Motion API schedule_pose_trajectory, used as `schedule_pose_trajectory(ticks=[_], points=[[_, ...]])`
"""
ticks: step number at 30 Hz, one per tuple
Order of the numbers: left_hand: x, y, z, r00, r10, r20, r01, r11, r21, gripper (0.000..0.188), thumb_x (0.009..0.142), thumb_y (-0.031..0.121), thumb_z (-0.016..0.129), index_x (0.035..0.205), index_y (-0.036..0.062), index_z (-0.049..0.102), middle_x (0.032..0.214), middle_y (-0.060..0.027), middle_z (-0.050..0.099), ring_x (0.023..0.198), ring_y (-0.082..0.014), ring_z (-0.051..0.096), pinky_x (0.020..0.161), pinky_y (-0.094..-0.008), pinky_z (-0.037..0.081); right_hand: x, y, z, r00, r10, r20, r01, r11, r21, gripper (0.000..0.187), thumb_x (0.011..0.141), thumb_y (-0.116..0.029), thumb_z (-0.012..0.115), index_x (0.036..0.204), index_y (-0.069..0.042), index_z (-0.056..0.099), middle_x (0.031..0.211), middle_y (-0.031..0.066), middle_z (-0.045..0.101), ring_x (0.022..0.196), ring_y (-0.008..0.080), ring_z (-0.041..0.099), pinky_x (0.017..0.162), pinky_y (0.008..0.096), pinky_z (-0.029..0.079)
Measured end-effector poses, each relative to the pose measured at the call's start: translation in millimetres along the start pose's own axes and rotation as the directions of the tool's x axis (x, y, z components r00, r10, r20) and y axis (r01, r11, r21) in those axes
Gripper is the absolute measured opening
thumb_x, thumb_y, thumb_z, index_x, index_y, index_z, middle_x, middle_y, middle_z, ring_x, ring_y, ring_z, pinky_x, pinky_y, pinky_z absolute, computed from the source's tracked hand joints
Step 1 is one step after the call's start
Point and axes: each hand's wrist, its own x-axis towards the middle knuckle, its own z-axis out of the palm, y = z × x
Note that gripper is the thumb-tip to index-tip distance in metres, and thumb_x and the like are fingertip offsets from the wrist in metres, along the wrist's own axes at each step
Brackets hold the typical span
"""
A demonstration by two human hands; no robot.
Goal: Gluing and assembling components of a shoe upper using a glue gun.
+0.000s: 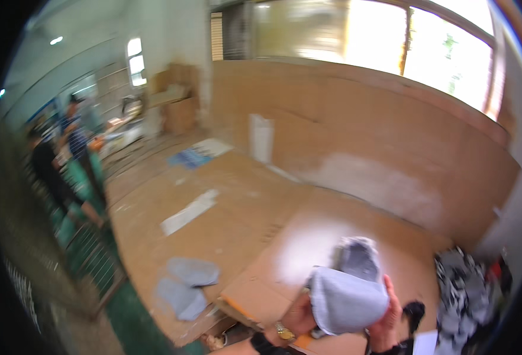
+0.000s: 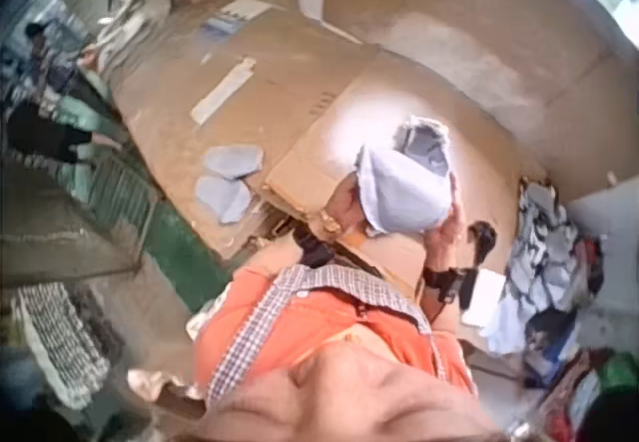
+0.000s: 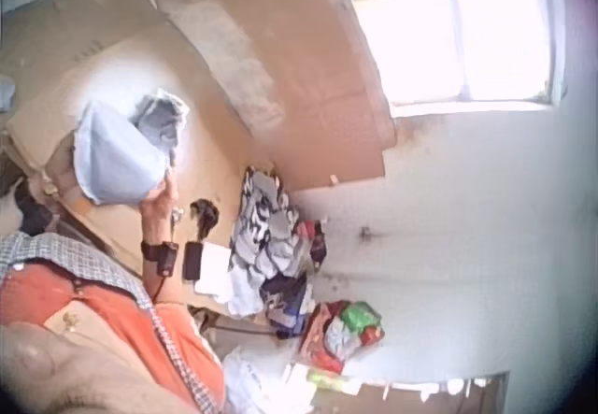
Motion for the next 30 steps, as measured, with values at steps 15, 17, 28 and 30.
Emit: schedule_pose_trajectory(ticks=[15,17,28,30], points=[[-76,28,-57,0.693,0.556,-0.459,-0.504,0.829,0.244,0.036,0.092,0.044,0.055,0.114,0.0158,0.057,0.099,0.0044,0.06,0.083,-0.0095,0.057,0.076,-0.0283,0.049,35,90,49,0.872,0.436,0.223,-0.237,0.775,-0.586,0.064,0.078,0.002,0.053,0.14,-0.009,0.037,0.13,0.0179,0.044,0.116,0.0306,0.046,0.096,0.04,0.043],[-93,26,-61,0.696,0.556,-0.454,-0.528,0.825,0.201,0.037,0.091,0.046,0.055,0.113,0.0158,0.057,0.099,0.0048,0.06,0.083,-0.0095,0.057,0.076,-0.0285,0.049,29,97,56,0.852,0.468,0.235,-0.236,0.744,-0.625,0.068,0.077,0.004,0.052,0.141,-0.01,0.036,0.131,0.0179,0.043,0.116,0.0309,0.046,0.095,0.0395,0.043],[-143,41,-46,0.761,0.573,-0.305,-0.489,0.815,0.311,0.031,0.091,0.025,0.056,0.116,0.0075,0.058,0.113,-0.0043,0.062,0.099,-0.0185,0.06,0.087,-0.0334,0.048,4,121,83,0.846,0.465,0.259,-0.12,0.641,-0.758,0.062,0.083,-0.001,0.054,0.142,-0.01,0.036,0.122,0.0188,0.049,0.105,0.0302,0.053,0.09,0.0387,0.047],[-156,40,-49,0.774,0.547,-0.317,-0.441,0.827,0.35,0.03,0.091,0.024,0.057,0.116,0.0067,0.058,0.111,-0.0043,0.063,0.098,-0.0179,0.06,0.086,-0.0325,0.049,-4,127,90,0.848,0.389,0.359,0.123,0.514,-0.849,0.057,0.085,-0.003,0.056,0.139,-0.008,0.039,0.117,0.0186,0.052,0.099,0.0262,0.054,0.087,0.0365,0.047]])
